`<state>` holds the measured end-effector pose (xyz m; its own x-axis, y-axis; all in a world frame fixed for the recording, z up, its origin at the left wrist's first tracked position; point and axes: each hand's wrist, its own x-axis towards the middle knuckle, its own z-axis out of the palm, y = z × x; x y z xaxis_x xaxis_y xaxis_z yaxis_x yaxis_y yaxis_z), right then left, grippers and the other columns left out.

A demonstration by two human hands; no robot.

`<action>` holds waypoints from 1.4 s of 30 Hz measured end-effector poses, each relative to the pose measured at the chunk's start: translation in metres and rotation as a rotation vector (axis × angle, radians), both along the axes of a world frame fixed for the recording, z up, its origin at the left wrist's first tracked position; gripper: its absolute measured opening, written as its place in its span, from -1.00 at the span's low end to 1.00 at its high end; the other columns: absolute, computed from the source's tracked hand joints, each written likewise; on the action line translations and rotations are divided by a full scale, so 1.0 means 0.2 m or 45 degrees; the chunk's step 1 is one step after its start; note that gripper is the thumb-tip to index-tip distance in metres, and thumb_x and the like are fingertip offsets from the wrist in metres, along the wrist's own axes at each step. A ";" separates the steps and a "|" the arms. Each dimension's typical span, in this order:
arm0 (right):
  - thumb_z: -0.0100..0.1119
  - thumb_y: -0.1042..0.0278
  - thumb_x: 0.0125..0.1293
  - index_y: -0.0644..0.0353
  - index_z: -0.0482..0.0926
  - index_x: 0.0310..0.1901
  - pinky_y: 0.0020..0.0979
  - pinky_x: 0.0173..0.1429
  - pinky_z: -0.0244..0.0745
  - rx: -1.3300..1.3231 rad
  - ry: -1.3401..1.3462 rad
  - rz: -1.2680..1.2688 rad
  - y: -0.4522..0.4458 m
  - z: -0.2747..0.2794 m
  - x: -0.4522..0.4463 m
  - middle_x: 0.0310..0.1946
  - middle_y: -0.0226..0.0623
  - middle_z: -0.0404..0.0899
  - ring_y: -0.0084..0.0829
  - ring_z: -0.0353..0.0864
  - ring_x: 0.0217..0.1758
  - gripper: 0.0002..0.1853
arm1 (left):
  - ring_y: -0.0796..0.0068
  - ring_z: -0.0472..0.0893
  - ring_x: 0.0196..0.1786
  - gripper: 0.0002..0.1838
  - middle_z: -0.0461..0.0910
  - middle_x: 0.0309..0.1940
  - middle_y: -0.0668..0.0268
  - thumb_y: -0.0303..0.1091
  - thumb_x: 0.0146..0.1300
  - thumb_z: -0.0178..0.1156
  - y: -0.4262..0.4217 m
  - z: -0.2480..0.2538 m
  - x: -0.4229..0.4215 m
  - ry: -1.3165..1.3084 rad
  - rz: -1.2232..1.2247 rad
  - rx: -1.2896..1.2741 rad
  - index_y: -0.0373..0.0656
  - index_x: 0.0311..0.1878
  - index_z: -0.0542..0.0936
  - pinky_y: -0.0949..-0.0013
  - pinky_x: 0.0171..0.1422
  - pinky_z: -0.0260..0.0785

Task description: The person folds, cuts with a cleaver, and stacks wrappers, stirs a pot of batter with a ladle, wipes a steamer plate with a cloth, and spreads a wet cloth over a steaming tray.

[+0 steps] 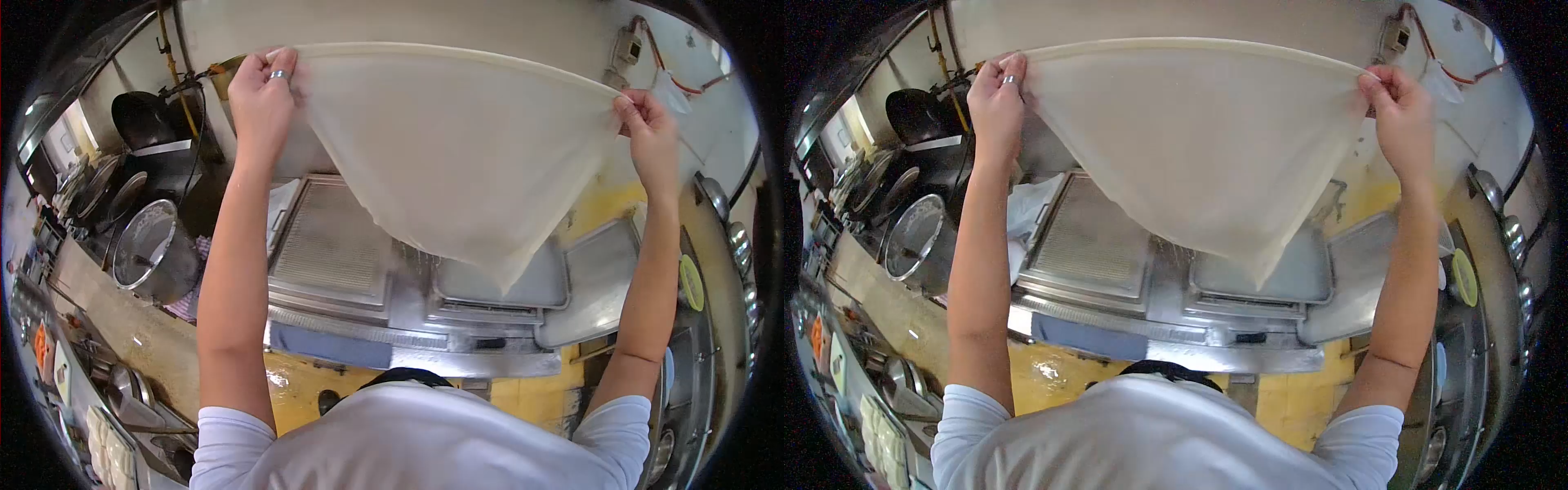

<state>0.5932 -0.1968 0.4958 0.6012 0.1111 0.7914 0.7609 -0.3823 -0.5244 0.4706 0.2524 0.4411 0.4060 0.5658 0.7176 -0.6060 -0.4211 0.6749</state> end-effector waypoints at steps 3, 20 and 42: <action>0.26 0.34 0.50 0.35 0.68 -0.11 -0.51 -0.23 0.51 -0.081 0.034 -0.037 0.24 -0.04 -0.14 -0.36 -0.45 0.66 -0.62 0.58 -0.33 -0.80 | 0.66 0.59 -0.40 -0.77 0.68 -0.35 0.38 -0.27 0.54 0.24 0.30 0.02 -0.12 0.017 -0.050 0.029 -0.30 -0.02 0.63 0.49 -0.34 0.51; 0.25 0.41 0.49 0.40 0.67 -0.04 -0.44 -0.10 0.67 -0.063 0.345 0.055 1.30 -0.24 -0.59 -0.27 -0.39 0.69 -0.58 0.67 -0.25 -0.81 | 0.62 0.63 -0.45 -0.75 0.74 -0.35 0.33 -0.23 0.53 0.27 1.37 -0.14 -0.64 0.193 -0.057 0.057 -0.27 -0.04 0.67 0.47 -0.36 0.53; 0.31 0.43 0.44 0.32 0.71 -0.06 -0.52 -0.09 0.59 0.047 0.516 -0.056 1.37 -0.50 -0.93 -0.30 -0.42 0.69 -0.64 0.63 -0.25 -0.84 | 0.77 0.45 -0.25 -0.80 0.54 -0.25 0.53 -0.27 0.55 0.25 1.49 -0.40 -0.89 0.272 -0.041 -0.064 -0.20 0.01 0.60 0.63 -0.13 0.31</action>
